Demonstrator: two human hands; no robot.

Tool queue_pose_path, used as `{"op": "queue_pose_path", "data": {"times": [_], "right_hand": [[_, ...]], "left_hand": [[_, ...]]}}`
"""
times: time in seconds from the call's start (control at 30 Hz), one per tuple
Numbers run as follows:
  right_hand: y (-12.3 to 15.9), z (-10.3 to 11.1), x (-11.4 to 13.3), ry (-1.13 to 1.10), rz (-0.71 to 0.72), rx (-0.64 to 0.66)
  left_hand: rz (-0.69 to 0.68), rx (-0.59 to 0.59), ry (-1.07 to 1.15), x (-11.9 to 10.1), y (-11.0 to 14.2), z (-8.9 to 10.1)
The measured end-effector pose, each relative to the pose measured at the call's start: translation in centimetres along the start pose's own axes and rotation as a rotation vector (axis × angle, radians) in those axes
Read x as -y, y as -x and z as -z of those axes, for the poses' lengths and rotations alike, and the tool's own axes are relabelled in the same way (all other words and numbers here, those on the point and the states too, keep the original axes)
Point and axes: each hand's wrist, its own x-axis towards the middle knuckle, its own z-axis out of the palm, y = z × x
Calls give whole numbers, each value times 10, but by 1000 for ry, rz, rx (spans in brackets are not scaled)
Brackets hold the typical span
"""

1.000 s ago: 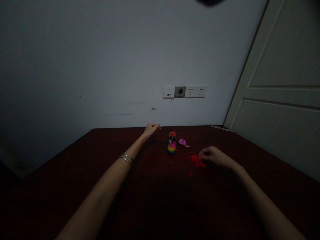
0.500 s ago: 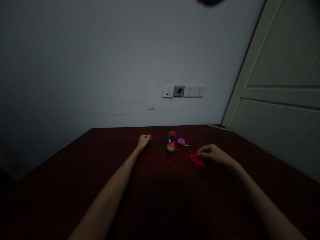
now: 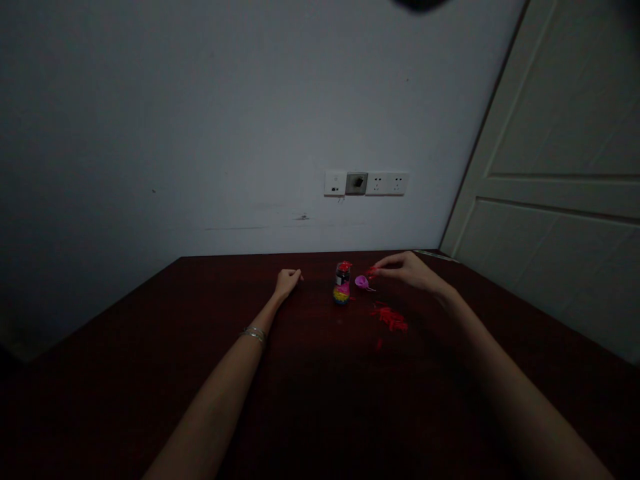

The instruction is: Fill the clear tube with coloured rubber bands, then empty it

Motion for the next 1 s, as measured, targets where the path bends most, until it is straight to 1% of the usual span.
{"op": "queue_pose_path", "data": {"times": [0.1,0.17,0.27,0.4,0.57,0.77,0.9,1.0], "right_hand": [[-24,-3,18,18,41,13],[-40,-7,24,62,74,31],[-58,-14,27,194,131,81],[-68,-21,31,388,163,148],[-76,-27,40,521,123,232],[-92,-32,48,537,103,362],[-99,-33,49,582,25,422],[-104,-34,47,611,-48,440]], "left_hand": [[9,-2,13,-1,1,1],[10,-7,20,-3,2,1],[9,-7,25,-5,3,2],[17,-7,18,-6,4,3],[12,-9,-12,-5,3,2],[19,-6,-9,-3,2,2],[15,-2,-14,-4,2,2],[26,7,-23,-4,2,2]]}}
